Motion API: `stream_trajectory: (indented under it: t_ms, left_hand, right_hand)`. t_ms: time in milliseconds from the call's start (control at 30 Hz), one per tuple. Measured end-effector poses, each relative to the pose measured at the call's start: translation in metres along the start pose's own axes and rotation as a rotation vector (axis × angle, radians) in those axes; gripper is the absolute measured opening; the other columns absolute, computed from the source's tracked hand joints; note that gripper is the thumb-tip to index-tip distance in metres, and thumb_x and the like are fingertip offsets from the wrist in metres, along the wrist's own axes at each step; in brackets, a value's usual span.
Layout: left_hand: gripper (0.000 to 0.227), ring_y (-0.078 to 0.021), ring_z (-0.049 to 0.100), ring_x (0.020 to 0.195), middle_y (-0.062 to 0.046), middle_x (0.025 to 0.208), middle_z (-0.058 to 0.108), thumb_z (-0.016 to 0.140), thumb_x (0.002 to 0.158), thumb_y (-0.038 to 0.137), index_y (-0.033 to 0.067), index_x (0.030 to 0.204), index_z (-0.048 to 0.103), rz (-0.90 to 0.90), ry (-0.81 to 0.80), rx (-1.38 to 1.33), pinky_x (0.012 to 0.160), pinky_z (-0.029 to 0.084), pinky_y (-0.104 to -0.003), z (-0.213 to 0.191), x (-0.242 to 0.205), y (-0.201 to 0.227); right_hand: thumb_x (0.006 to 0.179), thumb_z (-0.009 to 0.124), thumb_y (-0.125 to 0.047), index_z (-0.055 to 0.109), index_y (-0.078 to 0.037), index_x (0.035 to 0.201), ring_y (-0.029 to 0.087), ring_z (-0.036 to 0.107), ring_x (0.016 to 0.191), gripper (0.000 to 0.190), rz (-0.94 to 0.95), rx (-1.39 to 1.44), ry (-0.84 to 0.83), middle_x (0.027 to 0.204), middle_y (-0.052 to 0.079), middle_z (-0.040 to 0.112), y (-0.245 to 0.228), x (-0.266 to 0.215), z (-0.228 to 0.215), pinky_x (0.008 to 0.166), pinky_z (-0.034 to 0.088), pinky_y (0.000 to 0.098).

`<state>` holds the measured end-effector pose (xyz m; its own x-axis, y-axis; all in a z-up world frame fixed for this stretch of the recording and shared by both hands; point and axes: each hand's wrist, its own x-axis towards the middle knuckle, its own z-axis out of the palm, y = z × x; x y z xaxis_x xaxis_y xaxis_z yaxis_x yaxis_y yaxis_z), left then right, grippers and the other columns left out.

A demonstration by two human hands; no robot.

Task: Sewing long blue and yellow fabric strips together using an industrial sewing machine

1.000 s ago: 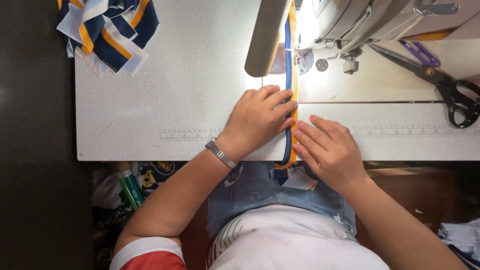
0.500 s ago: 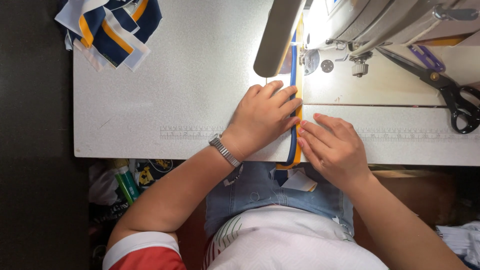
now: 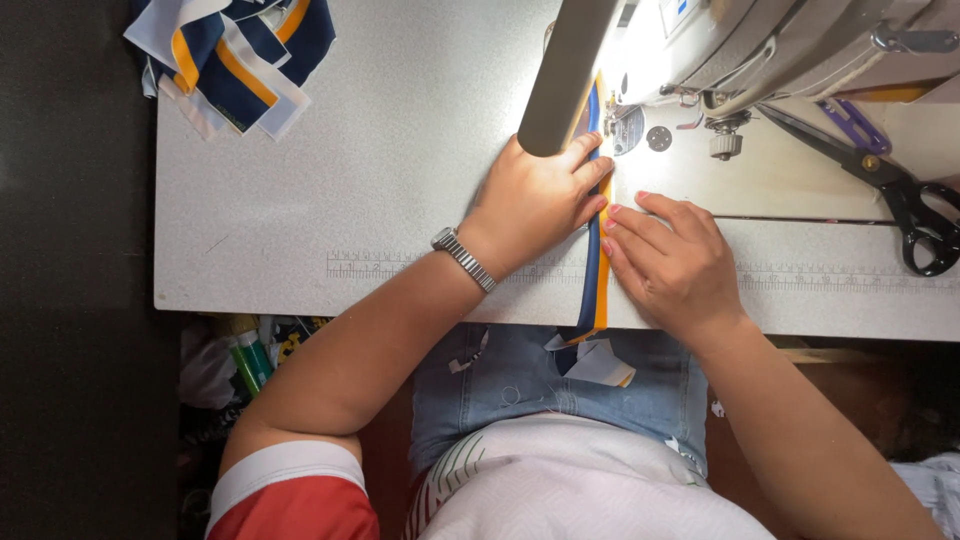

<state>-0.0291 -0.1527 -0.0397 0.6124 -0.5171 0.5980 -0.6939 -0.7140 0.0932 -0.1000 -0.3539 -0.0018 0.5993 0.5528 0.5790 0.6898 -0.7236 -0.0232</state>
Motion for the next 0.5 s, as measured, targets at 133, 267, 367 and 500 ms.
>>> stream_trajectory:
  t_ms: [133,267,367,500]
  left_hand:
    - [0.032,-0.0277,0.070,0.097,-0.005,0.114,0.069,0.070,0.090,0.043,0.0188,0.111,0.073,0.003,0.015,-0.013,0.082,0.050,-0.045,0.001,0.003,-0.003]
    - [0.035,-0.0316,0.069,0.096,-0.007,0.112,0.069,0.072,0.090,0.042,0.0192,0.117,0.071,-0.068,0.037,-0.016,0.082,0.052,-0.048,-0.027,0.004,0.004]
    - [0.028,-0.0306,0.067,0.102,-0.006,0.115,0.070,0.069,0.097,0.032,0.0171,0.120,0.069,-0.241,0.025,-0.201,0.089,0.051,-0.044,-0.091,0.000,0.021]
    - [0.022,-0.0229,0.070,0.112,-0.007,0.118,0.071,0.062,0.103,0.020,0.0118,0.123,0.063,-0.539,0.038,-0.644,0.099,0.058,-0.035,-0.132,-0.023,0.050]
  right_hand:
    - [0.100,0.071,-0.021,0.079,-0.010,0.098,0.027,0.069,0.110,0.014,0.006,0.003,0.006,0.105,0.003,0.077,0.003,-0.001,0.003,0.093,0.052,0.0402]
    - [0.100,0.070,-0.020,0.078,-0.009,0.104,0.031,0.068,0.108,0.015,0.098,0.154,0.015,0.109,0.007,0.075,-0.011,-0.016,-0.018,0.092,0.052,0.0427]
    - [0.095,0.068,-0.023,0.075,-0.007,0.092,0.026,0.069,0.093,0.017,0.332,0.564,-0.172,0.094,0.005,0.075,-0.047,-0.030,-0.062,0.086,0.053,0.0375]
    - [0.084,0.060,-0.056,0.083,-0.024,0.111,0.010,0.075,0.104,0.048,1.225,0.584,-1.162,0.113,-0.008,0.084,-0.063,-0.055,-0.054,0.093,0.052,0.0264]
